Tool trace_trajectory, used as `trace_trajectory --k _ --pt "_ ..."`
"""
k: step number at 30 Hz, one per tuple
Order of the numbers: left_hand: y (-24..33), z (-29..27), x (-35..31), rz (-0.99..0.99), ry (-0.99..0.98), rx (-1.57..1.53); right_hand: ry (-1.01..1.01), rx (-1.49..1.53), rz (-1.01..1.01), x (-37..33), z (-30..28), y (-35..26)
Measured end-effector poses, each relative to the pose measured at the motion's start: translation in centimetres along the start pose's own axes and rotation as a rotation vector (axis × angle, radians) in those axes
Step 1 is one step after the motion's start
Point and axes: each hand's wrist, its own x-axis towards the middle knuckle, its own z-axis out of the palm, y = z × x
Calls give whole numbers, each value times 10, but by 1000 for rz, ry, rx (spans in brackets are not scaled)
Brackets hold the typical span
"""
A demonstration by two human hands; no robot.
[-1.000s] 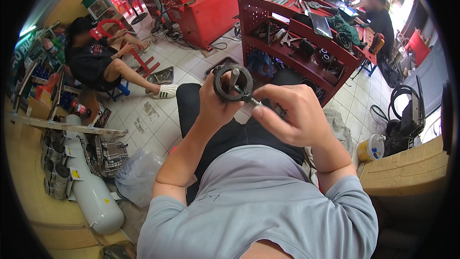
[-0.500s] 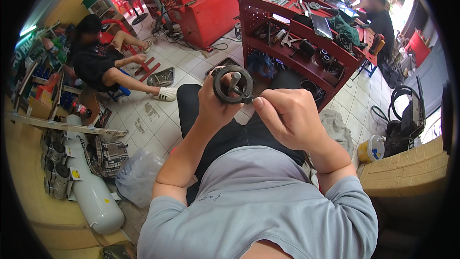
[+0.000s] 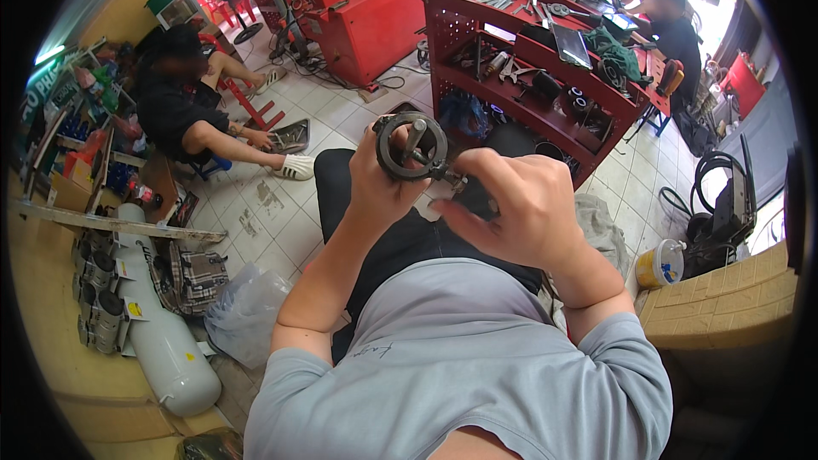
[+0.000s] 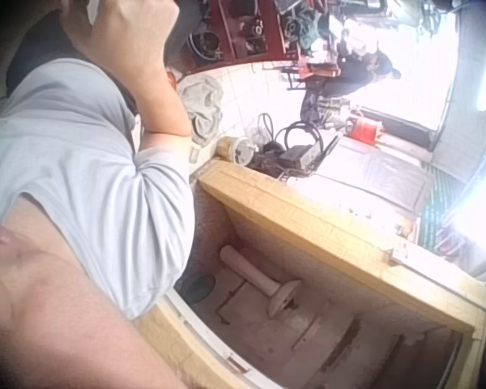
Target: The person sits on a low stool in a workshop and assembles a cylindrical mechanical component. They insert a metal rod into the housing, attach a small metal ring, and tighten a screw using their fingers. The person repeatedly picks up and places down small parts from a metal tray on the floor while manipulating the assembly.
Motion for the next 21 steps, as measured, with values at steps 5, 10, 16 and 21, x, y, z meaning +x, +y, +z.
trace_trajectory --k 5,10,16,21 --pt "-3 0 1 16 -3 36 15 -132 -79 -3 8 2" --pt "-3 -1 0 -10 21 8 -67 -68 10 -6 12 4" --pt "7 6 3 27 95 -177 -76 72 97 -2 13 10" --pt "5 8 4 -9 146 -93 18 95 58 -2 22 14"
